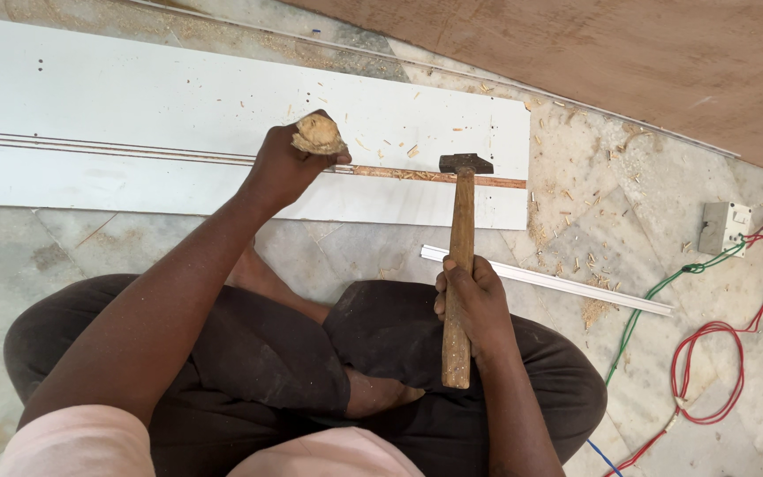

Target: The person sits on the floor and uses a hammer and chisel to carve a groove along a marked line on a white board. They repeatedly strike the chisel to remove wood shavings and occasionally adjust the tool's position.

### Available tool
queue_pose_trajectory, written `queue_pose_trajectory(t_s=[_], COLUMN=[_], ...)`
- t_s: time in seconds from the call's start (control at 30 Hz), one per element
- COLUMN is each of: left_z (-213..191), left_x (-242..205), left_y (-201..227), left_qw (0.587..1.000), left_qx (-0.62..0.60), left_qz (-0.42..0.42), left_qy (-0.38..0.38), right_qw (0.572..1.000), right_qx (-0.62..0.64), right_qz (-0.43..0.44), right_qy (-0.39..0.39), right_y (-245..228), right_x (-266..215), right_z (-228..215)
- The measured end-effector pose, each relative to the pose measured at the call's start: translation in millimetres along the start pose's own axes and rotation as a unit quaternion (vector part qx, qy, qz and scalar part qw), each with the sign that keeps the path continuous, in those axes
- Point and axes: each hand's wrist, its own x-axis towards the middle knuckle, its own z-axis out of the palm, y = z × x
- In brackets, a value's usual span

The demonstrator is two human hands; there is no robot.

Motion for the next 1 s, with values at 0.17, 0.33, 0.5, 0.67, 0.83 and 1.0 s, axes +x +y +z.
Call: queue_pose_trajectory(t_s=[0.17, 0.33, 0.5, 0.67, 0.83, 1.0], left_z=[6, 6, 6, 7, 6, 6], left_x=[-1, 6, 6, 8, 7, 7], left_y=[2, -6, -4, -8, -1, -2], left_qw=[0.998, 0.998, 0.998, 0.996, 0.996, 0.997], left_qx=[0.022, 0.035, 0.054, 0.046, 0.089, 0.078], left_qz=[0.056, 0.042, 0.044, 0.07, -0.002, 0.027], left_qy=[0.01, 0.006, 0.009, 0.011, -0.003, 0.006], right_qw=[1.0, 0.985, 0.908, 0.822, 0.794, 0.838], right_qx=[-0.017, -0.148, -0.333, -0.448, -0.528, -0.482], right_qz=[-0.018, -0.093, -0.252, -0.345, -0.299, -0.254], right_qy=[-0.006, -0.007, 0.023, 0.069, 0.033, 0.017], right_y=[-1, -22, -69, -93, -84, -96], right_x=[-2, -28, -75, -93, -66, -76], right_z=[1, 10, 8, 7, 18, 13])
